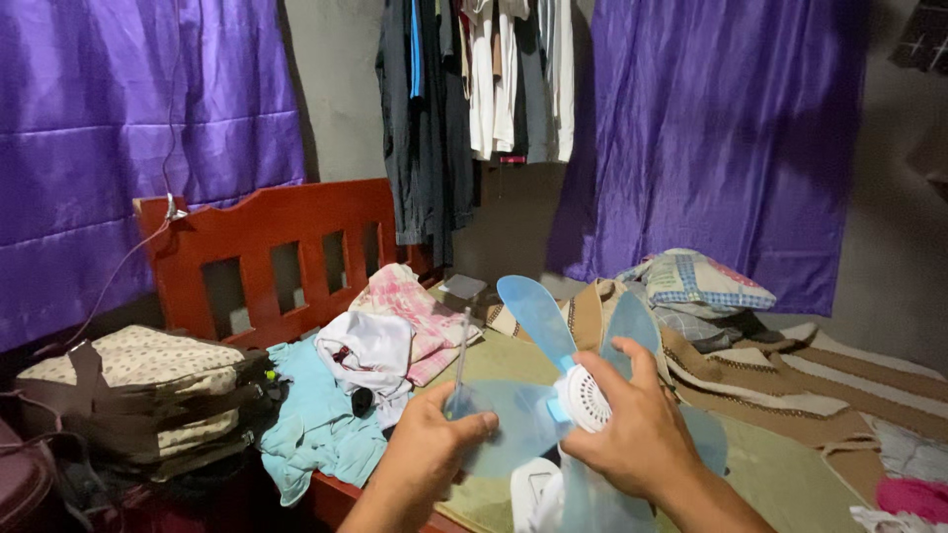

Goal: The person uses a screwdriver to disassemble a small portable fan, removing screws from the fan head and base. They separate the fan head from the stand and continue unscrewing components of the base while holding the fan parts.

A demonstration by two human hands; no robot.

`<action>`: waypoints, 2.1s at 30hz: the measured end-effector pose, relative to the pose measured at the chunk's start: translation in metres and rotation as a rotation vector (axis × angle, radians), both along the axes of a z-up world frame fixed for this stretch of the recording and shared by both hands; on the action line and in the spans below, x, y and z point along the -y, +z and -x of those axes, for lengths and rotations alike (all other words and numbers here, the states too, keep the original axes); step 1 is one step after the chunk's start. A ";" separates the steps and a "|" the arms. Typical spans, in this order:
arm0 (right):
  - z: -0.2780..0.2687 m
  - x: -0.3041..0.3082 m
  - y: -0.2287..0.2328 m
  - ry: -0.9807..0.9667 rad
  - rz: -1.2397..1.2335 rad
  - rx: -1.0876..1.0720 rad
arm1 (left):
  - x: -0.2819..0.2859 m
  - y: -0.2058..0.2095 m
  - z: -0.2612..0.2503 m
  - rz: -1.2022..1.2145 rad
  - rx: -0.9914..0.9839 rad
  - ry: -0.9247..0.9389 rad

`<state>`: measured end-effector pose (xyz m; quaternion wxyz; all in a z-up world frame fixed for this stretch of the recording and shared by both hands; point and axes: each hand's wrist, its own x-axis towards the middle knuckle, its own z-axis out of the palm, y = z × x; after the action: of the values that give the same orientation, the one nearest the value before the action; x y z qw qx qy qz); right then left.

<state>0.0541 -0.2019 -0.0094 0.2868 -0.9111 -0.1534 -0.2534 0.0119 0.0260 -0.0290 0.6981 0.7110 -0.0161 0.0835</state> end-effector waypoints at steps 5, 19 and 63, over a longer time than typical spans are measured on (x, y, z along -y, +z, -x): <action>0.002 0.003 0.003 0.115 0.022 0.282 | -0.003 0.031 -0.006 -0.543 0.100 -0.065; -0.004 0.018 0.012 0.135 0.050 0.220 | 0.015 0.034 0.004 0.050 -0.105 -0.309; -0.154 0.005 -0.113 0.758 -1.217 -0.794 | -0.002 -0.078 -0.090 -0.132 0.038 -0.133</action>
<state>0.2079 -0.2064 -0.1221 0.8300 -0.5043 -0.1736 0.1633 0.1016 0.0279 -0.1067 0.6532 0.7511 -0.0818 0.0491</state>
